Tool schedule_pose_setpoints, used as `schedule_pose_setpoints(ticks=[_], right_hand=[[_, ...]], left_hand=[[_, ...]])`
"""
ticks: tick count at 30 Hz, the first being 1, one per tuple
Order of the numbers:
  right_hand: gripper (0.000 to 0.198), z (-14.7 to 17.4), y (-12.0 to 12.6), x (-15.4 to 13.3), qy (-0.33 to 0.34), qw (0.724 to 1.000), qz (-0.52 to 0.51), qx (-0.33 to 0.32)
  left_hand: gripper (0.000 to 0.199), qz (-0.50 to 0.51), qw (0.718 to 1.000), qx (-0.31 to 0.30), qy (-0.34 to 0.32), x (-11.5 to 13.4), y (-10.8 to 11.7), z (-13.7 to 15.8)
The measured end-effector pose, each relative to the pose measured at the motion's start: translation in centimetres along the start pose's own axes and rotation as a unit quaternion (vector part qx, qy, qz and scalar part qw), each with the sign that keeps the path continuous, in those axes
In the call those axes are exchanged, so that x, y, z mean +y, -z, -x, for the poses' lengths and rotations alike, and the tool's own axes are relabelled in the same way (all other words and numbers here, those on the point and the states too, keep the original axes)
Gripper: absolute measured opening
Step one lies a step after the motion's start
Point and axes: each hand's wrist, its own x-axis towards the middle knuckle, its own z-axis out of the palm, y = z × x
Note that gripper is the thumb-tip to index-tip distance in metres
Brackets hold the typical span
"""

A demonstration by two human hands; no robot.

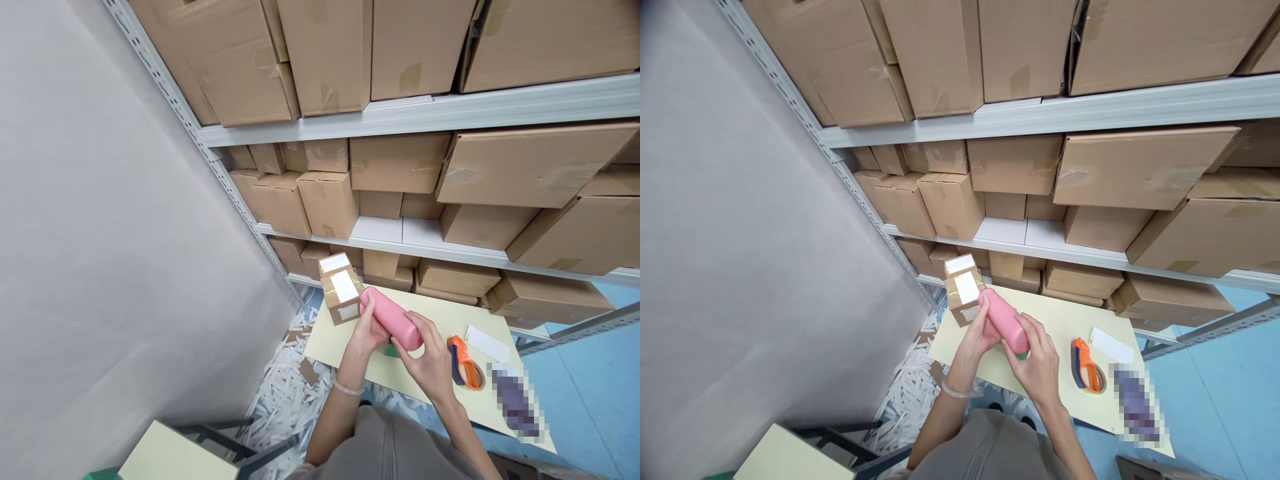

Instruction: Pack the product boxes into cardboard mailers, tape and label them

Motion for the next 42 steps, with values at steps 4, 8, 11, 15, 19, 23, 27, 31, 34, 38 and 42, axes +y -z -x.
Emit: schedule_pose_setpoints(ticks=[4, 8, 11, 15, 19, 23, 27, 31, 34, 38, 42], right_hand=[[0.055, -0.4, 0.4, 0.8, -0.15, 0.974, -0.154, 0.078], [0.05, -0.7, 0.5, 1.2, -0.351, 0.831, -0.423, 0.087], [0.039, -0.7, 0.4, 1.4, -0.455, 0.685, -0.57, -0.011], [0.032, -0.1, -0.9, 2.1, -0.485, 0.599, -0.631, -0.087], [0.022, 0.7, -2.8, 2.6, -0.444, 0.621, -0.638, -0.102], [0.034, 1.1, -3.6, 2.5, -0.414, 0.664, -0.61, -0.125], [0.051, 0.9, -3.1, 2.6, -0.388, 0.701, -0.585, -0.125], [0.061, 0.3, -2.2, 2.8, -0.376, 0.729, -0.557, -0.128], [0.08, -0.2, -0.9, 2.8, -0.352, 0.747, -0.549, -0.127], [0.086, -0.8, 1.0, 2.1, -0.234, 0.837, -0.484, -0.1], [0.098, -1.4, 1.8, 0.8, -0.08, 0.952, -0.282, -0.091]], left_hand=[[0.07, -0.023, 0.992, -0.119, 0.028, 0.2, 0.2, 0.0], [0.063, -0.068, 0.98, -0.182, -0.038, -0.2, 1.0, -0.1], [0.076, -0.127, 0.961, -0.227, -0.093, -0.5, 1.2, 0.1], [0.084, -0.271, 0.92, -0.248, -0.139, 0.0, 0.3, 1.6], [0.088, -0.453, 0.828, -0.246, -0.22, 0.6, -0.9, 3.7], [0.071, -0.606, 0.695, -0.223, -0.317, -0.1, -1.2, 4.9], [0.069, -0.627, 0.65, -0.229, -0.363, -0.6, -0.9, 5.0], [0.072, -0.555, 0.725, -0.205, -0.354, -0.1, -0.7, 4.9], [0.083, -0.412, 0.847, -0.159, -0.297, -0.1, -0.8, 4.5], [0.085, -0.159, 0.956, -0.134, -0.208, -0.6, -1.0, 3.6], [0.074, -0.06, 0.989, -0.125, -0.049, -2.0, -0.7, 2.5]])
